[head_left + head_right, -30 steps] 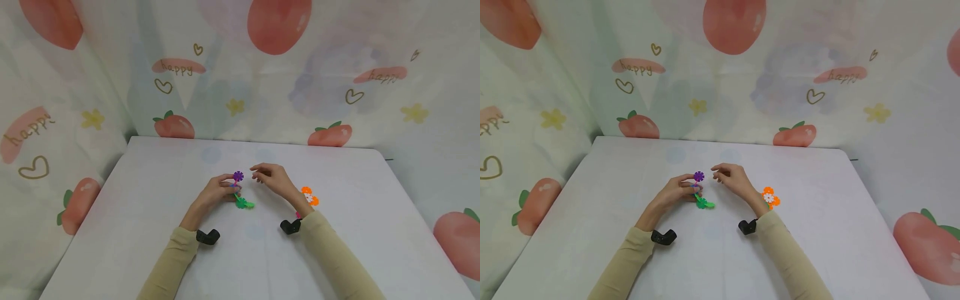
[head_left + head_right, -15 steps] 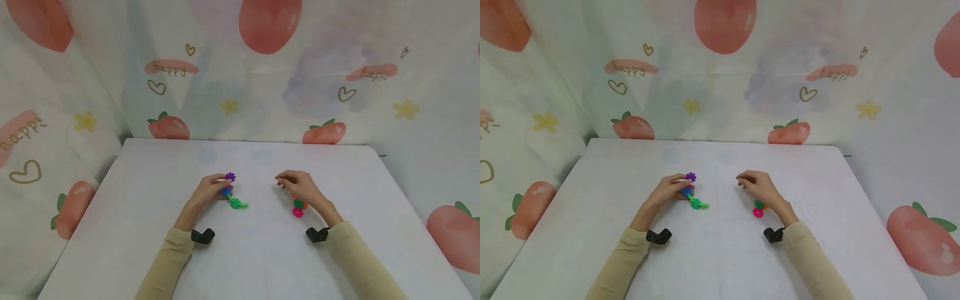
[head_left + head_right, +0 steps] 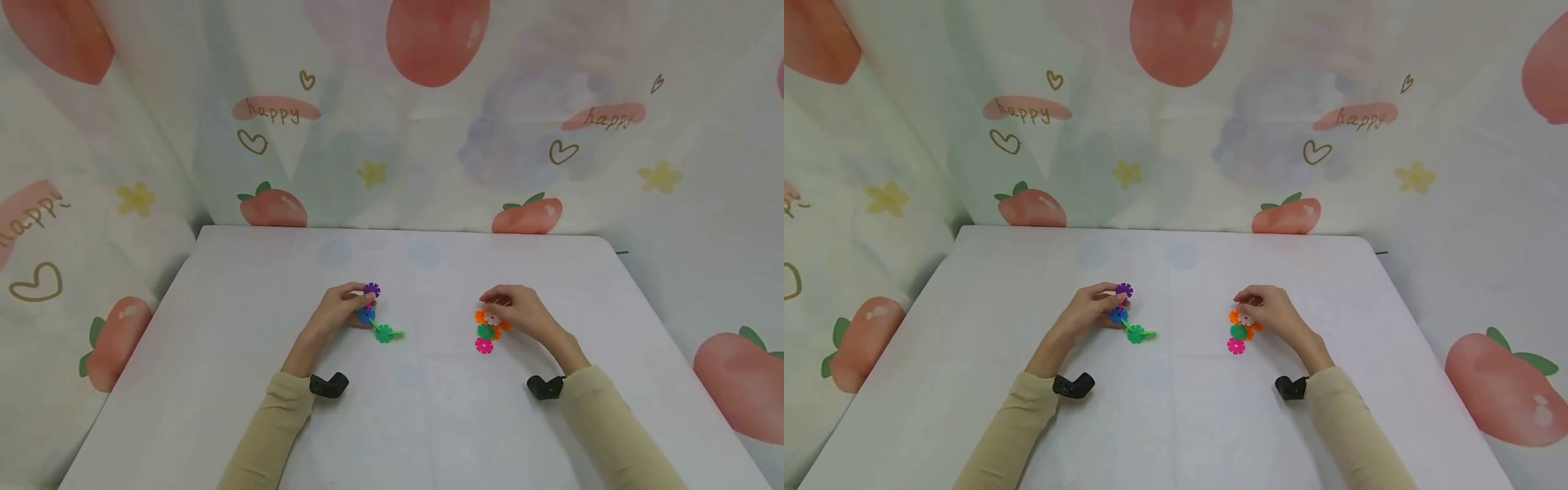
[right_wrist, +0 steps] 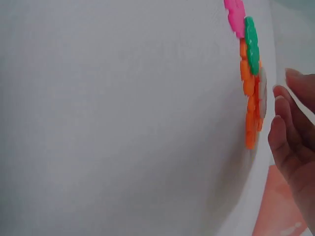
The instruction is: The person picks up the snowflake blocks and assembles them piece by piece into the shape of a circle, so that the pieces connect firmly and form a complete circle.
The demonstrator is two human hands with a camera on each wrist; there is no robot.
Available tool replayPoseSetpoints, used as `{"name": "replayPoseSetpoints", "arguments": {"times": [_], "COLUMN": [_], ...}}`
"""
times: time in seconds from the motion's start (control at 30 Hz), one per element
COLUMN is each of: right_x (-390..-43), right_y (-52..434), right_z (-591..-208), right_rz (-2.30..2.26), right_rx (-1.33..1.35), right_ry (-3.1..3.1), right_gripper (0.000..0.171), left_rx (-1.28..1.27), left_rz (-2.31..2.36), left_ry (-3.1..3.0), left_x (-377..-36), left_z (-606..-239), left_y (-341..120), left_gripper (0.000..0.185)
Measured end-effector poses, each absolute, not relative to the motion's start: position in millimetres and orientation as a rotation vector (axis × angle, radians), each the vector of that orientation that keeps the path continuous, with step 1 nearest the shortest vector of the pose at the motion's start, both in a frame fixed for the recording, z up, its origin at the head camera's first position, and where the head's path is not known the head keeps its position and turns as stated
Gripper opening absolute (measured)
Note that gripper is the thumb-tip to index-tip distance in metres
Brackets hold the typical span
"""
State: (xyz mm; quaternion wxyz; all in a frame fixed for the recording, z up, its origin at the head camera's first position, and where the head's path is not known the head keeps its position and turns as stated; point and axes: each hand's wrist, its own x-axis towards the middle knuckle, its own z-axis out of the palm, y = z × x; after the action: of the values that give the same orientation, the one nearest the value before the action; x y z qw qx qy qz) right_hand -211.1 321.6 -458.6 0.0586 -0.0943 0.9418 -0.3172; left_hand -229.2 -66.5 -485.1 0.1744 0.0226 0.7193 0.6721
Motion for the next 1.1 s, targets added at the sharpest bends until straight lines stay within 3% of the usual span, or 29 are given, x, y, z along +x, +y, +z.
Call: {"name": "replayPoseSetpoints", "arguments": {"times": [0.37, 0.8, 1.1], "right_x": [-206, -205, -213], "right_y": [334, 325, 303], "right_z": [-456, -454, -458], "right_rz": [-0.831, -0.931, -1.061], "right_rx": [-0.236, -0.274, -0.312], "right_ry": [2.784, 2.899, 2.845], "right_gripper": [0.033, 0.014, 0.014], "left_rx": [-0.009, 0.007, 0.021], "left_rz": [1.895, 1.897, 1.899], "left_ry": [2.079, 2.022, 2.015], "left_x": [-229, -230, -229], "left_z": [-486, -485, -485], "left_y": [-66, -66, -66], "left_gripper": [0.029, 0.027, 0.029]}}
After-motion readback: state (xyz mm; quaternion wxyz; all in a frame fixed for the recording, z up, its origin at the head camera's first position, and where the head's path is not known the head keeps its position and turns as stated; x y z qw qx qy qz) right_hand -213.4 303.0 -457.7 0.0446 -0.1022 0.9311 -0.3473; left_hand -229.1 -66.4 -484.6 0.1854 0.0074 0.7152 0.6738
